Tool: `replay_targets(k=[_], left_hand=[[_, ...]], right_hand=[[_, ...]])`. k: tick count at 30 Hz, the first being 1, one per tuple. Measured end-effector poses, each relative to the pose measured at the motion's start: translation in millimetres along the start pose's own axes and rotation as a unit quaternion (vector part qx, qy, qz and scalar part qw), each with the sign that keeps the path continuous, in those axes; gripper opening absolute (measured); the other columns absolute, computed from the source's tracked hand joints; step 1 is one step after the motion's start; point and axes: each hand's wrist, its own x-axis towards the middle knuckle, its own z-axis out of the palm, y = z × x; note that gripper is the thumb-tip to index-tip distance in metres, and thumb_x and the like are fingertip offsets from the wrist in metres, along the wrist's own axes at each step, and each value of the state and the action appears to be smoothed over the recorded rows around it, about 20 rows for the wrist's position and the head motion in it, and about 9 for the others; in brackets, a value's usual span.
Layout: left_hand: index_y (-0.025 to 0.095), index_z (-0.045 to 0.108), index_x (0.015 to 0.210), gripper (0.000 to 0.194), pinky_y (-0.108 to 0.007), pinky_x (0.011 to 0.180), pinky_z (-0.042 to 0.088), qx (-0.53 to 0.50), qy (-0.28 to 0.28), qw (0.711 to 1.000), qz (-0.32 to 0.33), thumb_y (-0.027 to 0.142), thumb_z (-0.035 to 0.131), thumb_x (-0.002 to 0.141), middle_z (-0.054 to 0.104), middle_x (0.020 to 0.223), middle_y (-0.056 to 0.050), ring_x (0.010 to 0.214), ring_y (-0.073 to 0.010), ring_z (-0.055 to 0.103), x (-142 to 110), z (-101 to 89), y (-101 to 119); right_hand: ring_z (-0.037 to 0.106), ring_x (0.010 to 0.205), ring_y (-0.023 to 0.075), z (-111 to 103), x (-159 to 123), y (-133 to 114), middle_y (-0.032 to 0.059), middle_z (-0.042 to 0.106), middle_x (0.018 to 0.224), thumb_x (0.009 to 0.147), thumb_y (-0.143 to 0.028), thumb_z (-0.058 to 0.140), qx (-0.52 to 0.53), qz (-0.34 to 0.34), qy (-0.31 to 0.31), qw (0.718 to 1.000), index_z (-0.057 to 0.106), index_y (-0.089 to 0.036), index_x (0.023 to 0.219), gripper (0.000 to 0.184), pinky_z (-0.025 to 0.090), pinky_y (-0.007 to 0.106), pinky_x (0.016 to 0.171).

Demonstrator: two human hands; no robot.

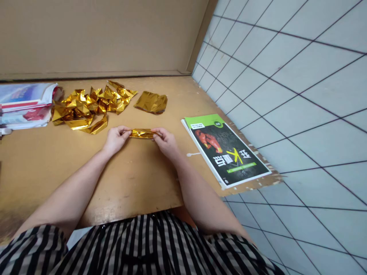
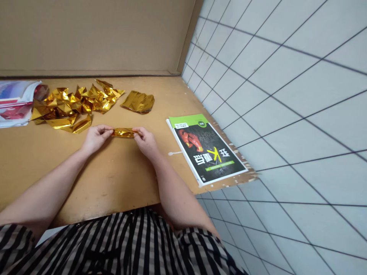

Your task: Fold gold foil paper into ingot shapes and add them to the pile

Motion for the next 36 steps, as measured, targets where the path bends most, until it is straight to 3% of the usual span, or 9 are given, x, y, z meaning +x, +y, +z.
replay_targets(k=[11, 17, 27, 36], left_hand=[[0.017, 0.073, 0.069, 0.009, -0.025, 0.062, 0.048, -0.005, -0.007, 1.000, 0.023, 0.024, 0.069, 0.065, 0.071, 0.063, 0.000, 0.061, -0.0147, 0.061, -3, 2.4, 1], [0.017, 0.074, 0.068, 0.010, -0.024, 0.058, 0.045, 0.008, -0.001, 0.999, 0.033, 0.026, 0.069, 0.065, 0.069, 0.062, 0.000, 0.058, -0.0139, 0.058, 0, 1.2, -5], [0.017, 0.070, 0.063, 0.007, -0.021, 0.049, 0.035, -0.017, 0.002, 0.999, 0.032, 0.022, 0.070, 0.058, 0.053, 0.047, 0.005, 0.047, -0.0093, 0.046, -5, 4.2, 3], [0.017, 0.071, 0.066, 0.008, -0.021, 0.048, 0.034, -0.009, -0.008, 0.999, 0.039, 0.023, 0.070, 0.061, 0.051, 0.046, 0.006, 0.047, -0.0092, 0.044, -4, 2.8, 1]], right_hand=[[0.057, 0.062, 0.0146, -3, 1, -1, 0.0002, 0.070, 0.076, 0.082, -0.026, 0.052, -0.110, -0.023, 0.016, 0.994, 0.067, -0.020, 0.090, 0.018, 0.047, 0.028, 0.063], [0.050, 0.054, 0.0140, -2, -2, -6, -0.0032, 0.059, 0.061, 0.082, -0.021, 0.050, -0.165, -0.012, 0.002, 0.986, 0.068, -0.020, 0.094, 0.021, 0.041, 0.026, 0.057], [0.047, 0.052, 0.0123, -2, -1, -3, -0.0069, 0.051, 0.057, 0.076, -0.019, 0.052, -0.106, -0.013, -0.007, 0.994, 0.064, -0.021, 0.090, 0.018, 0.040, 0.024, 0.056], [0.045, 0.052, 0.0123, -1, -1, -7, -0.0071, 0.049, 0.057, 0.076, -0.021, 0.053, -0.098, -0.008, -0.006, 0.995, 0.063, -0.021, 0.088, 0.015, 0.039, 0.025, 0.056]])
